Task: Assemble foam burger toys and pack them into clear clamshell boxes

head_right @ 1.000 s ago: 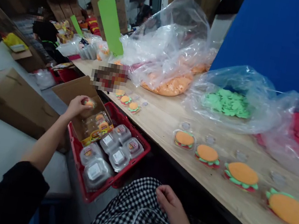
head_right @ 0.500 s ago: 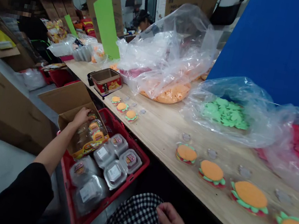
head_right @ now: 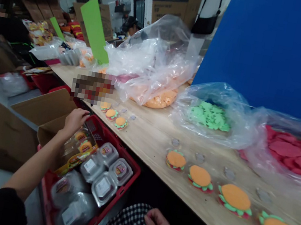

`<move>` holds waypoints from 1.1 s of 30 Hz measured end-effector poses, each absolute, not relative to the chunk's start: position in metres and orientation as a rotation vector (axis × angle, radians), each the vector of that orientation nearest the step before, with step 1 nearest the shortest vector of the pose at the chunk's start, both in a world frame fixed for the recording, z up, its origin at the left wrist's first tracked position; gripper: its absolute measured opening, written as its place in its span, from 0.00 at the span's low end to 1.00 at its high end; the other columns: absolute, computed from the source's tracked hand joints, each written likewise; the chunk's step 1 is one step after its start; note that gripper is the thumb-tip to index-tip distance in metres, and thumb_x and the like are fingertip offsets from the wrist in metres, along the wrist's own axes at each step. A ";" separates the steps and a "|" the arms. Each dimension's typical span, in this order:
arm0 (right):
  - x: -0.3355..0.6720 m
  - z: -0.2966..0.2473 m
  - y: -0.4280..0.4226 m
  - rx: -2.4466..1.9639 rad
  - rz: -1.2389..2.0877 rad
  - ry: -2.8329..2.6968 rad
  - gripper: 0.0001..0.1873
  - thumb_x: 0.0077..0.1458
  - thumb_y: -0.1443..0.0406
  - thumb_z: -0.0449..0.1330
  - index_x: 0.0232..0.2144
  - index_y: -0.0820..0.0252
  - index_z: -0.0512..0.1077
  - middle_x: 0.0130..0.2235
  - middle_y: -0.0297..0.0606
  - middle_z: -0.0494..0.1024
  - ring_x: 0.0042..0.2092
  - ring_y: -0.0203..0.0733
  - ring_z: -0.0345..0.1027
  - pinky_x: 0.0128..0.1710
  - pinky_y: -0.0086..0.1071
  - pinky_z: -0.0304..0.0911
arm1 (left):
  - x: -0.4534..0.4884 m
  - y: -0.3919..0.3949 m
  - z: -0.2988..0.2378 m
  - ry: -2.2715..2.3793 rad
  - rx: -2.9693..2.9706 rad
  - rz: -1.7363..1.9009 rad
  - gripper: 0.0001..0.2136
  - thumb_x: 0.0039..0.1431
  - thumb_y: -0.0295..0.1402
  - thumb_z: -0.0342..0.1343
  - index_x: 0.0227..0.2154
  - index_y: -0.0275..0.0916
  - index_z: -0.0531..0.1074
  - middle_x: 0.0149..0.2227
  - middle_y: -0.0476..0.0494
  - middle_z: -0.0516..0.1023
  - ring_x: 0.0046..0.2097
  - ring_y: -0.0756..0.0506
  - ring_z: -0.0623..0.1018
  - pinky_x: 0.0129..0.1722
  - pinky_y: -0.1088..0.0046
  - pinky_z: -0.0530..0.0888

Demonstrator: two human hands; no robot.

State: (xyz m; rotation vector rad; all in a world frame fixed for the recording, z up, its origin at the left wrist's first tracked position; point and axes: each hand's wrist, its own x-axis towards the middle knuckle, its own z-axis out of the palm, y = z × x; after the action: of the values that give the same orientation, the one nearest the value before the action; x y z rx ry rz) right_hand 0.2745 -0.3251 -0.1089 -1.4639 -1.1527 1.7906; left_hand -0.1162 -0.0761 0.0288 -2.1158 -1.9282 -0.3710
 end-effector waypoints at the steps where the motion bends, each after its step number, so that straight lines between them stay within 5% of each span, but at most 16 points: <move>1: 0.274 -0.108 -0.323 -1.457 1.783 -1.166 0.23 0.42 0.44 0.53 0.23 0.58 0.60 0.19 0.26 0.52 0.21 0.30 0.43 0.20 0.26 0.43 | -0.098 -0.069 0.035 -1.819 -2.196 -0.422 0.12 0.56 0.36 0.43 0.38 0.42 0.69 0.39 0.41 0.71 0.44 0.43 0.67 0.42 0.70 0.64; 9: 0.276 -0.100 -0.313 -1.393 1.755 -1.226 0.23 0.43 0.45 0.53 0.23 0.59 0.60 0.22 0.28 0.54 0.24 0.32 0.47 0.24 0.26 0.49 | 0.052 0.027 0.047 -1.273 -2.822 -0.101 0.19 0.47 0.25 0.54 0.45 0.40 0.65 0.47 0.41 0.68 0.50 0.44 0.64 0.48 0.69 0.61; 13: 0.288 -0.096 -0.315 -1.373 1.720 -1.229 0.23 0.43 0.45 0.53 0.23 0.59 0.60 0.23 0.29 0.56 0.26 0.33 0.49 0.27 0.27 0.51 | 0.086 0.057 0.033 -1.246 -2.840 0.091 0.11 0.43 0.25 0.57 0.34 0.38 0.71 0.38 0.40 0.73 0.47 0.43 0.68 0.46 0.70 0.62; 17: 0.295 -0.093 -0.315 -1.422 1.669 -1.208 0.21 0.44 0.46 0.53 0.23 0.59 0.61 0.22 0.29 0.58 0.27 0.33 0.52 0.28 0.28 0.52 | 0.097 0.067 0.024 -1.296 -2.795 0.142 0.02 0.46 0.27 0.55 0.24 0.35 0.72 0.30 0.37 0.75 0.39 0.41 0.73 0.38 0.69 0.65; 22: 0.285 -0.081 -0.300 -1.434 1.633 -1.126 0.18 0.43 0.49 0.56 0.24 0.58 0.64 0.23 0.30 0.63 0.26 0.34 0.56 0.27 0.27 0.54 | 0.109 0.052 0.020 -1.403 -2.690 0.055 0.09 0.53 0.34 0.49 0.31 0.35 0.72 0.34 0.35 0.74 0.40 0.39 0.73 0.36 0.67 0.66; 26: 0.266 -0.056 -0.263 -1.303 1.669 -0.944 0.21 0.45 0.51 0.56 0.37 0.58 0.65 0.27 0.32 0.68 0.24 0.32 0.59 0.25 0.28 0.55 | 0.118 0.025 0.016 -1.463 -2.616 -0.051 0.11 0.55 0.35 0.46 0.35 0.36 0.70 0.38 0.35 0.72 0.44 0.39 0.70 0.36 0.67 0.66; 30: 0.246 -0.031 -0.218 -1.113 1.605 -0.705 0.32 0.41 0.55 0.61 0.48 0.58 0.57 0.37 0.37 0.68 0.31 0.35 0.64 0.30 0.32 0.61 | 0.118 0.002 0.016 -1.532 -2.554 -0.126 0.11 0.56 0.33 0.44 0.35 0.34 0.70 0.37 0.34 0.72 0.43 0.39 0.71 0.35 0.67 0.66; 33: 0.235 -0.022 -0.197 -1.036 1.599 -0.584 0.27 0.41 0.59 0.61 0.45 0.56 0.59 0.40 0.37 0.66 0.38 0.38 0.64 0.33 0.32 0.63 | 0.113 -0.014 0.021 -1.577 -2.520 -0.150 0.13 0.58 0.33 0.41 0.35 0.34 0.70 0.35 0.34 0.74 0.40 0.39 0.72 0.34 0.67 0.65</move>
State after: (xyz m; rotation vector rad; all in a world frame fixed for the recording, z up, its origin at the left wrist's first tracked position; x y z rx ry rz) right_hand 0.2350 -0.1972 -0.0215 -1.0360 -0.5843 1.5989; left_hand 0.1128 -0.0138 0.0214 -2.5202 -1.5770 -0.1504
